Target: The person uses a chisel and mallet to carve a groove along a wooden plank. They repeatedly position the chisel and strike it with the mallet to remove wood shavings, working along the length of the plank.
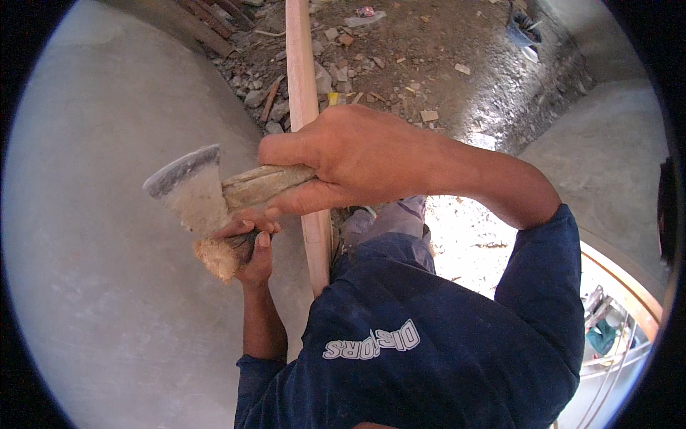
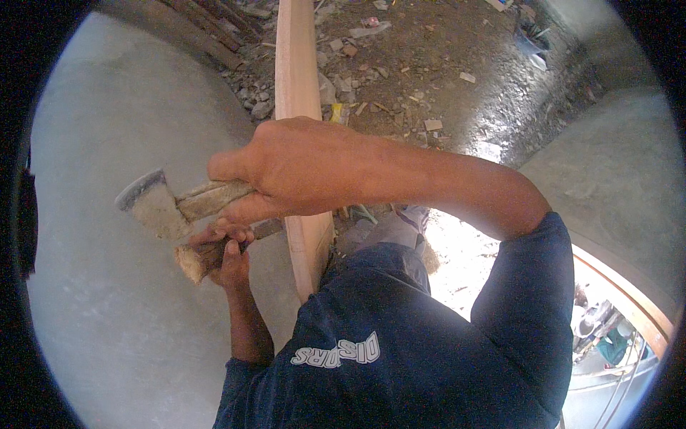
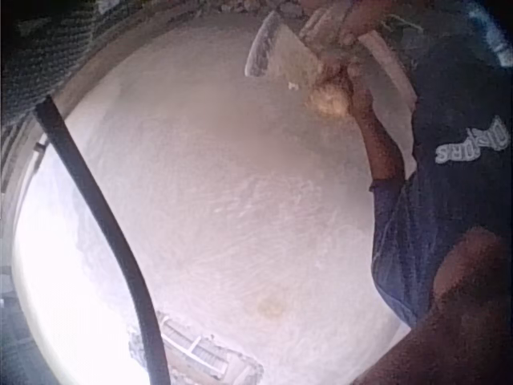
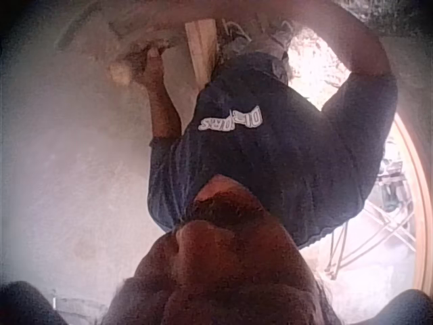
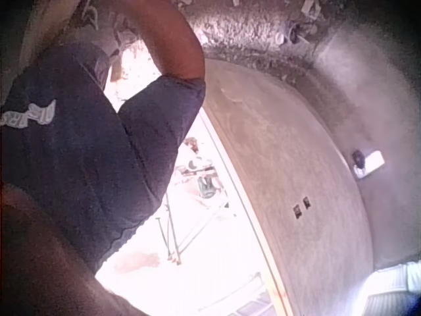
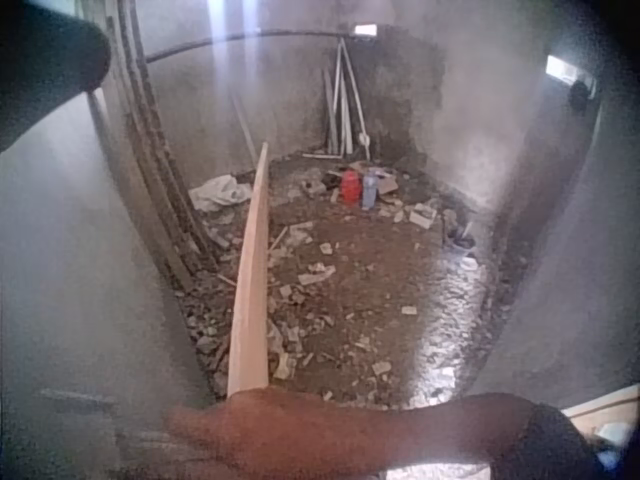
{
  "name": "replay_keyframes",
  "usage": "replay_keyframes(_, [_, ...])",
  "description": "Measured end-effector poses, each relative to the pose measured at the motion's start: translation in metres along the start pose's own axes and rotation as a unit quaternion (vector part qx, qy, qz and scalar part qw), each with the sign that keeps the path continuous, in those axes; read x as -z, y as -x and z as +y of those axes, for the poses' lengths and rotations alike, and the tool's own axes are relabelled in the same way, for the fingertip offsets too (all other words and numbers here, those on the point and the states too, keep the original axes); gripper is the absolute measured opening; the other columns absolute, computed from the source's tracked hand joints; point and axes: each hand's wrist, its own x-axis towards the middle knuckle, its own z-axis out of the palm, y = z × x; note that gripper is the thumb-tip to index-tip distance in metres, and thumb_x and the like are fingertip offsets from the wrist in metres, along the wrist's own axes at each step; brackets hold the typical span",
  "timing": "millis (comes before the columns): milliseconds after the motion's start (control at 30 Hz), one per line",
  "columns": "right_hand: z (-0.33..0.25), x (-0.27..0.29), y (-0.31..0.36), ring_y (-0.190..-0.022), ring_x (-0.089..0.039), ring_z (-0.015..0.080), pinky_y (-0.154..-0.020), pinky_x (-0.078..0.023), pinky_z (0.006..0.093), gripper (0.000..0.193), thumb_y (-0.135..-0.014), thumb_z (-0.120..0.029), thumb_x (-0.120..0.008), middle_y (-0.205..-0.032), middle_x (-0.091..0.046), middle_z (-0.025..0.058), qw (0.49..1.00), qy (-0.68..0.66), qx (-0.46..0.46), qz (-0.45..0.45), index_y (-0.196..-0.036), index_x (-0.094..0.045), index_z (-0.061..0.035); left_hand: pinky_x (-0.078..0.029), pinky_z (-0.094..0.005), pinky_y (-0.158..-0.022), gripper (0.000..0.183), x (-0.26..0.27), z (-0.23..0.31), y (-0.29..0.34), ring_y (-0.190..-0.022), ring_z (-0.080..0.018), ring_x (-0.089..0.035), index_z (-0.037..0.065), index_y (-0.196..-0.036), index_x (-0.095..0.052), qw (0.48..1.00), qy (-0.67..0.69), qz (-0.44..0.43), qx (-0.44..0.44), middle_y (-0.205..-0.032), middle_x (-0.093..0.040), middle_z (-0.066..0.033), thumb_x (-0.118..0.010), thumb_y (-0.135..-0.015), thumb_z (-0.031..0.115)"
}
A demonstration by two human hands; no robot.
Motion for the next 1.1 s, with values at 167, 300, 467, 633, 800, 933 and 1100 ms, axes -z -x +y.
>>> replay_keyframes(167, [-0.002,-0.001,-0.002,-0.055,-0.065,0.0287,-0.051,-0.048,0.038,0.038,-0.089,-0.044,-0.069,-0.058,-0.057,0.0114,1.0,0.013,0.009,0.002,-0.094,-0.058,-0.0087,-0.054,-0.041,-0.069,0.03,0.002,0.002,0.004,-0.081,-0.0224,-0.059,0.007,-0.113,-0.05,0.999,0.032,0.019,0.012,-0.093,-0.06,-0.0127,-0.066,-0.088,0.0])
replay_keyframes(300, [0.0,-0.002,-0.002,-0.056,-0.065,0.0294,-0.05,-0.048,0.0382,0.038,-0.089,-0.045,-0.07,-0.058,-0.057,0.0117,1.0,0.0,0.015,0.006,-0.092,-0.058,-0.0088,-0.054,-0.0411,-0.071,0.031,-0.001,0.001,0.001,-0.082,-0.0227,-0.059,0.007,-0.113,-0.05,0.998,0.057,-0.005,0.012,-0.095,-0.06,-0.0129,-0.066,-0.087,0.0])
replay_keyframes(467, [-0.001,0.0,-0.003,-0.056,-0.065,0.0287,-0.051,-0.049,0.038,0.038,-0.088,-0.045,-0.07,-0.058,-0.057,0.0113,1.0,0.018,0.008,0.005,-0.093,-0.058,-0.0092,-0.054,-0.0413,-0.071,0.03,-0.002,-0.004,-0.002,-0.08,-0.0227,-0.06,0.007,-0.111,-0.049,0.999,0.049,-0.005,-0.002,-0.093,-0.06,-0.0133,-0.067,-0.088,0.001])
replay_keyframes(633, [-0.003,0.002,-0.001,-0.058,-0.066,0.03,-0.051,-0.049,0.0379,0.037,-0.088,-0.043,-0.071,-0.058,-0.057,0.0119,1.0,0.003,-0.004,-0.005,-0.094,-0.059,-0.0092,-0.054,-0.0406,-0.074,0.032,-0.007,0.0,0.002,-0.083,-0.0222,-0.06,0.006,-0.113,-0.049,1.0,0.004,-0.019,0.021,-0.094,-0.06,-0.0113,-0.068,-0.088,0.004])
replay_keyframes(800, [-0.012,0.008,-0.003,-0.06,-0.067,0.0299,-0.051,-0.049,0.0372,0.034,-0.088,-0.042,-0.071,-0.061,-0.059,0.0114,0.999,0.003,0.043,0.016,-0.097,-0.059,-0.0106,-0.052,-0.0438,-0.086,0.042,0.038,-0.028,0.036,-0.099,-0.0246,-0.059,0.008,-0.122,-0.047,0.981,-0.189,-0.013,0.031,-0.109,-0.059,-0.0096,-0.071,-0.087,0.004])
replay_keyframes(933, [-0.023,0.009,-0.002,-0.066,-0.067,0.0343,-0.058,-0.051,0.0442,0.033,-0.087,-0.041,-0.069,-0.066,-0.062,0.014,0.998,-0.035,0.041,-0.023,-0.097,-0.059,-0.0107,-0.048,-0.0523,-0.101,0.063,0.057,-0.046,0.056,-0.122,-0.0304,-0.054,0.01,-0.138,-0.042,0.981,-0.194,-0.002,0.002,-0.136,-0.052,-0.0109,-0.075,-0.084,0.004])
replay_keyframes(1100, [-0.031,0.014,-0.007,-0.081,-0.068,0.0389,-0.069,-0.054,0.052,0.03,-0.083,-0.035,-0.068,-0.078,-0.066,0.0179,0.991,0.083,0.09,-0.057,-0.093,-0.06,-0.0081,-0.048,-0.0506,-0.1,0.064,0.077,-0.068,0.072,-0.12,-0.0307,-0.054,0.01,-0.138,-0.042,0.989,-0.091,0.091,0.073,-0.135,-0.052,-0.0103,-0.076,-0.084,0.006])
